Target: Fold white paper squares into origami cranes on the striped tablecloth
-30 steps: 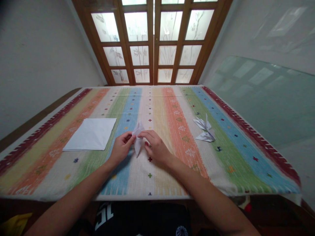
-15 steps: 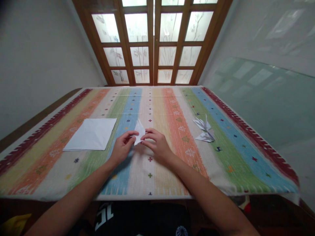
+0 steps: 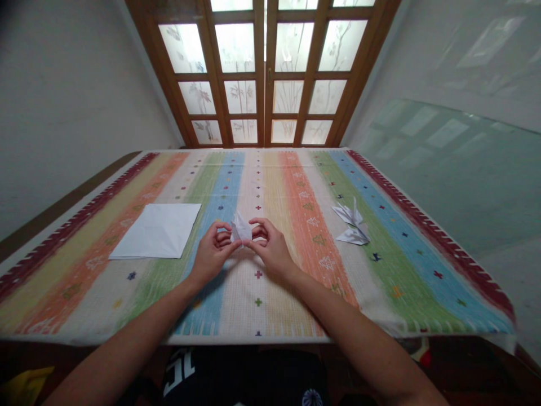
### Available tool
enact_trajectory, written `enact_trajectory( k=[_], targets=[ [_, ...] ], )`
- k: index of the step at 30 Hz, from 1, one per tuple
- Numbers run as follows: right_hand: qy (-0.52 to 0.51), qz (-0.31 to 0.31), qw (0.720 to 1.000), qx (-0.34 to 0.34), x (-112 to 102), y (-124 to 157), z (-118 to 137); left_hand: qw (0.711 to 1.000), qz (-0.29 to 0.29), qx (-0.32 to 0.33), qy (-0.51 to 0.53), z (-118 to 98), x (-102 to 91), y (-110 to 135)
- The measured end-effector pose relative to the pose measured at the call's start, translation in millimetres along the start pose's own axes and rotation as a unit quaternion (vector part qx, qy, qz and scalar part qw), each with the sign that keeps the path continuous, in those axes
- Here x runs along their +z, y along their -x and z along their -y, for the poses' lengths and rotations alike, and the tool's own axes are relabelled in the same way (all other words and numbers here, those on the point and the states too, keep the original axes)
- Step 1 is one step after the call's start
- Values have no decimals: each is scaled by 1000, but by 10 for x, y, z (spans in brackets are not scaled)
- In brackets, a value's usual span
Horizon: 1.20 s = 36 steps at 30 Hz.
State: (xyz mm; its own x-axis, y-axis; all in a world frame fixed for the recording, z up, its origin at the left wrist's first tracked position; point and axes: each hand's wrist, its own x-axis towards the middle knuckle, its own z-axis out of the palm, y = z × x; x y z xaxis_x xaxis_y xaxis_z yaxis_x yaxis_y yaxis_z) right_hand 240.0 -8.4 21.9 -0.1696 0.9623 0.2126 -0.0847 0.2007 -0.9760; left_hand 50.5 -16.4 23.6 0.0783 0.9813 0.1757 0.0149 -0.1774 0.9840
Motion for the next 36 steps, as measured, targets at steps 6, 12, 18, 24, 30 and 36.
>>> enact_trajectory(
  k=[6, 12, 18, 24, 30, 36],
  targets=[
    [40, 10, 999, -10, -4, 9, -14, 1000, 6, -25, 3, -37, -17, -7],
    [72, 6, 997, -24, -19, 18, 27, 1000, 11, -27, 9, -16, -14, -26],
    [142, 15, 987, -73, -53, 18, 40, 999, -5, -44, 14, -16, -3, -8],
    [158, 40, 984, -76, -67, 9, 19, 1000, -5, -16, -23, -1, -4, -4],
    [142, 41, 988, -50, -53, 17, 37, 997, -17, 21, -69, -41, 5, 5],
    [87, 49, 995, -4, -52, -6, 41, 991, 0, 65, -119, -44, -21, 18]
  ],
)
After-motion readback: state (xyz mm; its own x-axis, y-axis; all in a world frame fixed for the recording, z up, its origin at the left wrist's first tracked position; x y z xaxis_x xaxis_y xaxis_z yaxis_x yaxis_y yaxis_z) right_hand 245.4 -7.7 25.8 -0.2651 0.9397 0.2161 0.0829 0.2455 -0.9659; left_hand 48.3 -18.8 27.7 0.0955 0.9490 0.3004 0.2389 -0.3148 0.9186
